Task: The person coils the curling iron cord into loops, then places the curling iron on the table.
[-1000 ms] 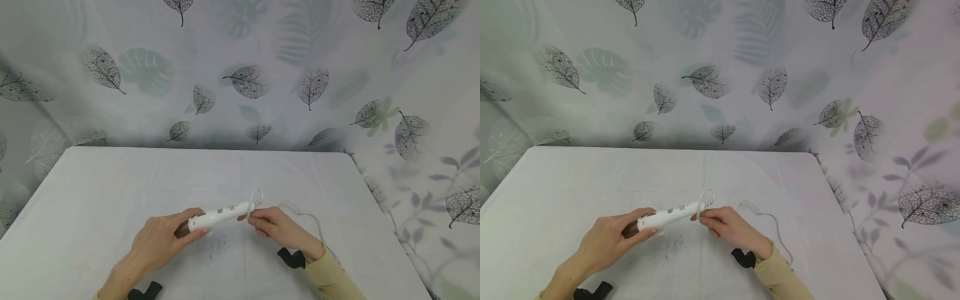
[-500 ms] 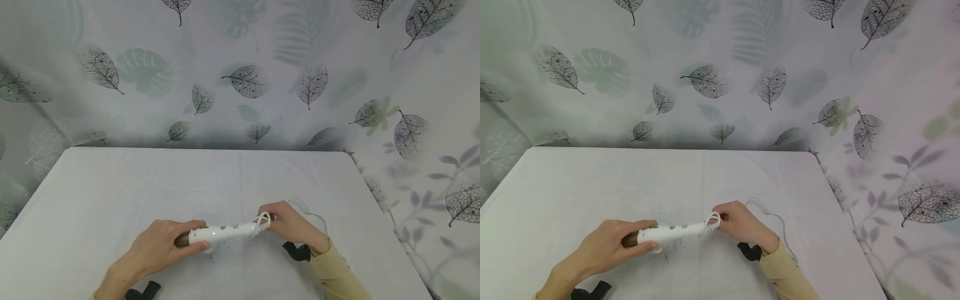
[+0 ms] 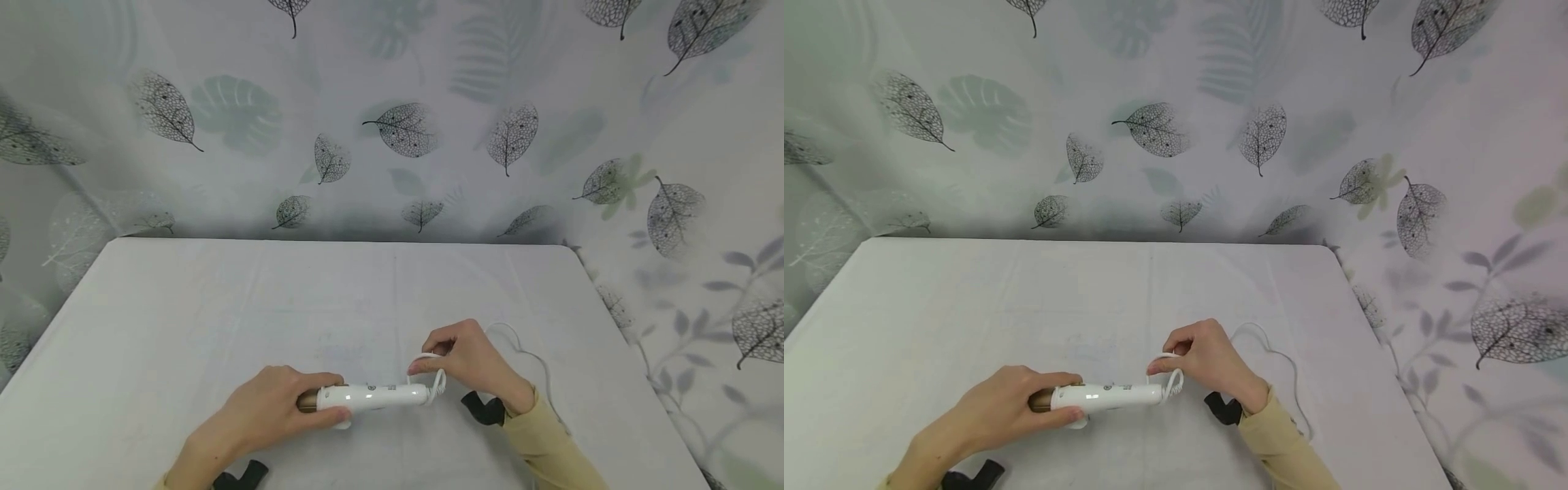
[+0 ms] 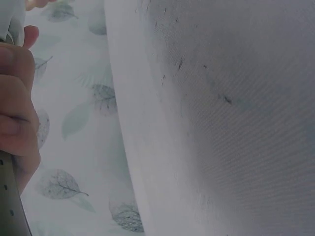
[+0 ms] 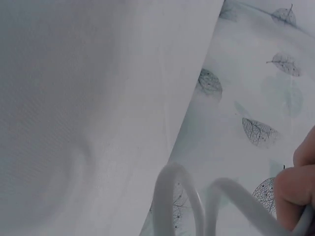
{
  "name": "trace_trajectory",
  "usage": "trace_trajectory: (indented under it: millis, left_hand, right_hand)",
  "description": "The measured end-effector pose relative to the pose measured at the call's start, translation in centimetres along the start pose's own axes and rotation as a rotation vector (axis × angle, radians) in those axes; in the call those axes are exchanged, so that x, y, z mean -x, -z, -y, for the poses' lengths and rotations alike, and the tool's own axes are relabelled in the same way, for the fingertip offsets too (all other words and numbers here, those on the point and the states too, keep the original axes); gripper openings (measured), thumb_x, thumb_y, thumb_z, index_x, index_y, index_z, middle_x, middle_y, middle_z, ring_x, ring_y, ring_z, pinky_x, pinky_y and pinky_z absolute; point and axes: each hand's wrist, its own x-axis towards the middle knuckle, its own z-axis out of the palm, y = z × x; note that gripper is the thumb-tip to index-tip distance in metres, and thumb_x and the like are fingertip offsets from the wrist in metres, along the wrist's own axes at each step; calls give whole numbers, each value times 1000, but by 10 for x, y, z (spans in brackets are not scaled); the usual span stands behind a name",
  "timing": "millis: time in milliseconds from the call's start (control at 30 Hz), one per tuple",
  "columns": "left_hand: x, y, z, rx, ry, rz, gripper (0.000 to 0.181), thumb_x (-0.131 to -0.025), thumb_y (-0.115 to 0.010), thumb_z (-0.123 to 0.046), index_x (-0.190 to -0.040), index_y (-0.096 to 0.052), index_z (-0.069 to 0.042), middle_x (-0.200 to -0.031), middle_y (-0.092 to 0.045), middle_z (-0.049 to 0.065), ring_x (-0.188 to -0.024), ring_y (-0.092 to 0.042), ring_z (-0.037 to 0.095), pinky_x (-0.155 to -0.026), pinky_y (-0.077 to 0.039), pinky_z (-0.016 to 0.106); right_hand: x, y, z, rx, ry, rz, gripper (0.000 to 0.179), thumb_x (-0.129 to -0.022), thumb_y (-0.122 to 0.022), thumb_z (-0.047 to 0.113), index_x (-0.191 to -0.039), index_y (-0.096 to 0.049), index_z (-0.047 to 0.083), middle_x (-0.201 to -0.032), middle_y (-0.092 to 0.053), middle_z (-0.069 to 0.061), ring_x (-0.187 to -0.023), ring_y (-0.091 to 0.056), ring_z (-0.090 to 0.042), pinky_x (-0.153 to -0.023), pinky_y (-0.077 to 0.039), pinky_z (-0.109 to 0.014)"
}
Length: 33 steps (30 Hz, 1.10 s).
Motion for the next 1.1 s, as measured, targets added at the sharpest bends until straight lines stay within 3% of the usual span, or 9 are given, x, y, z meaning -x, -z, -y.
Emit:
trace_trajectory:
  millis: [200,367,567,833,967,1100]
  left_hand:
    - [-1,-2,0,2,40,46,40,-86,-56,-74,-109,-68,-44,-75,-56,-27,-61,-48,-3,-55,-39,21]
    - [-3,-5,1,-39,78,38,43,-86,-53,-76,-108,-68,-43,-71,-53,-25,-59,-46,-1,-54,-37,21]
    - [-5,-6,3,-90,131,-7,46,-85,-51,-78,-109,-68,-42,-67,-50,-23,-58,-44,-1,-54,-36,21]
    - [-6,-7,0,-138,244,-94,49,-83,-46,-82,-113,-65,-48,-66,-48,-19,-56,-42,2,-52,-33,23]
    - [-7,-5,0,-160,299,-140,51,-84,-47,-82,-117,-64,-46,-61,-45,-13,-54,-39,6,-49,-30,26]
    - [-7,-2,0,-186,316,-197,50,-86,-48,-80,-115,-65,-42,-59,-42,-11,-51,-36,7,-47,-28,26]
  right_hand:
    - [2,5,4,-44,-37,35,24,-76,-87,39,-68,-72,22,-59,-53,11,-55,-41,-2,-52,-35,-19]
    - [6,9,13,-83,-74,59,23,-85,-79,37,-75,-74,18,-65,-60,7,-58,-47,-4,-54,-40,-21]
    - [7,7,21,-125,-4,74,15,-96,-69,28,-90,-76,16,-76,-65,2,-67,-53,-7,-63,-49,-24]
    - [9,1,26,-124,84,75,12,-100,-63,22,-100,-72,15,-79,-61,2,-67,-50,-6,-59,-45,-22]
    - [9,-4,28,-120,127,46,9,-100,-62,19,-102,-70,17,-81,-62,2,-66,-48,-5,-57,-43,-21]
    - [8,-7,31,-152,130,31,12,-102,-59,16,-106,-70,15,-85,-64,0,-66,-47,-5,-58,-42,-22]
